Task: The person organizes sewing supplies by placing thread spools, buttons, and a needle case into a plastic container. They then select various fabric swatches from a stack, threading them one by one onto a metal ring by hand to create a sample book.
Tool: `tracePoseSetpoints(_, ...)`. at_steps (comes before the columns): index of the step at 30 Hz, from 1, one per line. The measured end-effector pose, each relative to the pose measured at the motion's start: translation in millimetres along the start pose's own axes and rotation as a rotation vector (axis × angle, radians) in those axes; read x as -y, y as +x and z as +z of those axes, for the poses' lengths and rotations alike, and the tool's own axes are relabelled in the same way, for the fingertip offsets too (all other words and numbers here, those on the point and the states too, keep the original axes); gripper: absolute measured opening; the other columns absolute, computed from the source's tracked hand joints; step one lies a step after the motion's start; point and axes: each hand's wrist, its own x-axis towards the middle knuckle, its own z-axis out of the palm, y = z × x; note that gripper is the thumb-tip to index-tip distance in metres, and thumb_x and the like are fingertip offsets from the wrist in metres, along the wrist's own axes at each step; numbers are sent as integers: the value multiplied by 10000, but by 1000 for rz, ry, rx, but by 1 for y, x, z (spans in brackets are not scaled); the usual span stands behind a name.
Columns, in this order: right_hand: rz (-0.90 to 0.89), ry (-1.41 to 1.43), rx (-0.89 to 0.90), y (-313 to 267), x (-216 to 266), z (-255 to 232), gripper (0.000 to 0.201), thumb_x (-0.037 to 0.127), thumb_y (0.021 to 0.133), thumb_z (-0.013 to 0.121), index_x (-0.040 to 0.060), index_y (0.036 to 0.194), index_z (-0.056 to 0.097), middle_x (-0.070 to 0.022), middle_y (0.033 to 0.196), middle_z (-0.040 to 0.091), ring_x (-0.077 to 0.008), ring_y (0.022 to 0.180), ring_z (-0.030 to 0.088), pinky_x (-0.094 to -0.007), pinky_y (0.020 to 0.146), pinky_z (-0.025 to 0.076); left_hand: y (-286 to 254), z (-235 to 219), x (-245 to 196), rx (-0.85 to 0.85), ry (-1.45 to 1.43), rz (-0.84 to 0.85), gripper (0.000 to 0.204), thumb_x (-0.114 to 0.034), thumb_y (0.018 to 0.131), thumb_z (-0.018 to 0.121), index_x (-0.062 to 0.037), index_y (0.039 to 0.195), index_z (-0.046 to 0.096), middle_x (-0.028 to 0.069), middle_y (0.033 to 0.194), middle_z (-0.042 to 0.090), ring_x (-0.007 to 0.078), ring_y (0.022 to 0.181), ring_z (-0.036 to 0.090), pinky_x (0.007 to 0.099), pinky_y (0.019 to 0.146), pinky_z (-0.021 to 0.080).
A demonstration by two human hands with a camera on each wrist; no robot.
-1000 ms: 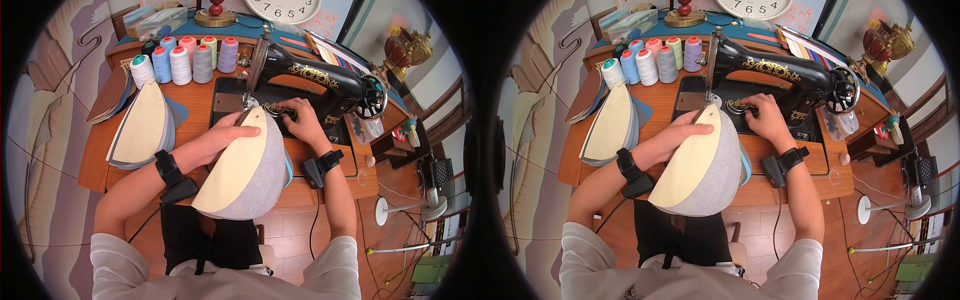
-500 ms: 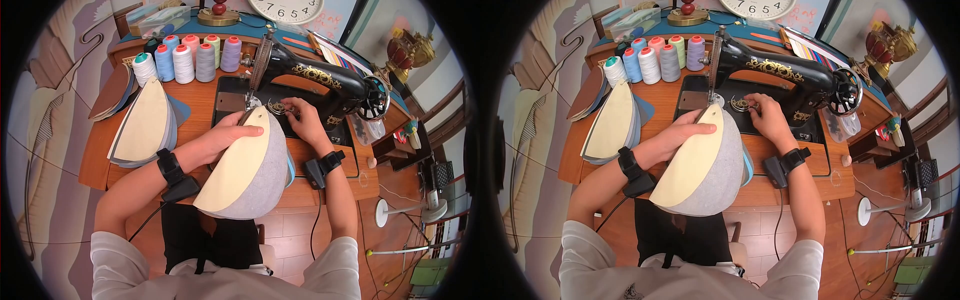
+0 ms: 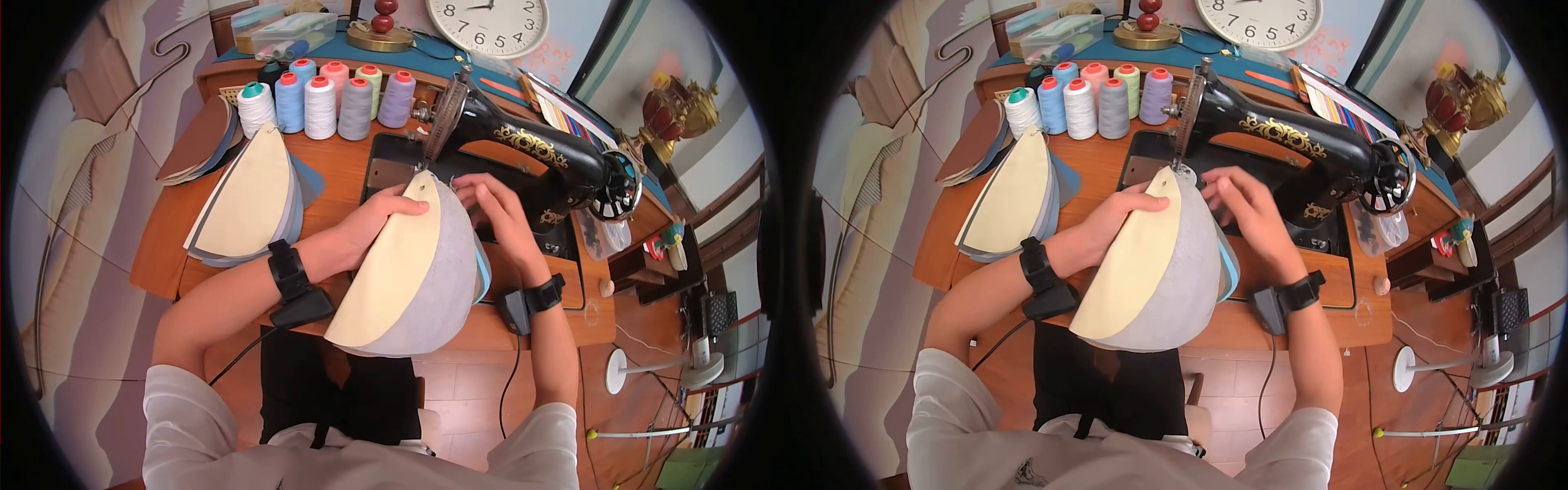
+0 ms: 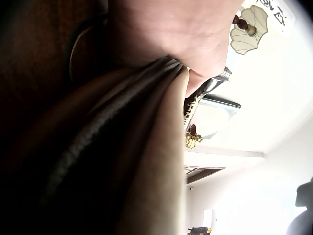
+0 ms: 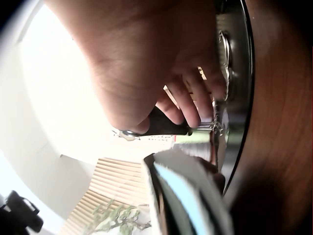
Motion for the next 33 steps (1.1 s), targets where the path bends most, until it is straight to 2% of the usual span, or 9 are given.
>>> tracePoseSetpoints(2, -88, 212, 210, -2, 1, 16, 586, 462, 1019, 572, 29, 1406, 487, -68, 1281, 600, -162, 1214, 535, -295, 1054, 386, -1, -2, -1, 8, -94, 35, 433, -154, 924, 615, -34, 1328, 519, 117, 1112, 653, 188, 940, 679, 332, 812, 571)
tracePoseSetpoints(5, -125, 67, 235, -16, -2, 27, 778, 390, 901, 763, -22, 1449, 397, -142, 1435, 479, -225, 1317, 482, -339, 1128, 346, -2, -1, 2, -47, -158, 114, 460, -136, 910, 610, -34, 1347, 512, 124, 1136, 652, 219, 961, 677, 354, 849, 562)
tracePoseSetpoints(11, 211, 160, 299, -18, 22, 34, 734, 182, 821, 842, -62, 1402, 466, -165, 1317, 605, -222, 1201, 585, -374, 1044, 462, 1, 6, 7, -306, 219, 267, 454, -165, 907, 647, 10, 1297, 495, 118, 1092, 613, 197, 982, 635, 333, 849, 522)
tracePoseSetpoints(16, 131, 293, 245, -19, 5, 36, 658, 124, 827, 830, -28, 1379, 507, -119, 1269, 643, -201, 1150, 612, -357, 1022, 482, -31, 37, -10, -434, 319, 264, 540, -252, 925, 672, 9, 1354, 473, 134, 1180, 598, 197, 1088, 599, 340, 917, 501)
tracePoseSetpoints(19, 103, 523, 123, -28, 6, 43, 664, 136, 850, 817, -13, 1402, 480, -112, 1284, 634, -203, 1165, 608, -364, 1023, 482, -64, 42, -20, -362, 328, 104, 634, -310, 939, 701, 17, 1417, 443, 134, 1233, 597, 195, 1127, 593, 336, 948, 499)
tracePoseSetpoints(21, 80, 554, 166, -26, 4, 40, 660, 131, 880, 789, -3, 1428, 447, -102, 1314, 618, -202, 1178, 604, -367, 1039, 472, -83, 34, -20, -64, 433, 26, 700, -346, 949, 715, 25, 1460, 415, 137, 1291, 586, 187, 1167, 583, 330, 967, 497)
tracePoseSetpoints(23, 65, 549, 214, -26, -6, 44, 673, 241, 938, 741, 4, 1467, 398, -128, 1341, 596, -226, 1179, 610, -381, 1007, 508, -99, 32, -33, -103, 516, 0, 683, -341, 958, 712, 18, 1462, 423, 130, 1318, 580, 175, 1184, 579, 327, 972, 500)
tracePoseSetpoints(27, 19, 651, 575, -22, 8, 44, 769, 519, 995, 580, 39, 1530, 309, -188, 1367, 563, -287, 1159, 629, -379, 863, 591, -149, 29, -96, -321, 479, 108, 591, -303, 946, 698, -30, 1425, 482, 104, 1213, 642, 169, 1027, 653, 335, 874, 539)
tracePoseSetpoints(33, 124, 527, 552, -10, -6, 35, 543, 405, 1050, 535, 11, 1418, 462, -156, 1247, 638, -203, 1031, 670, -310, 797, 577, -241, -74, -176, -794, 352, 257, 484, -307, 929, 627, 22, 1279, 571, 173, 1148, 672, 261, 937, 692, 366, 839, 556)
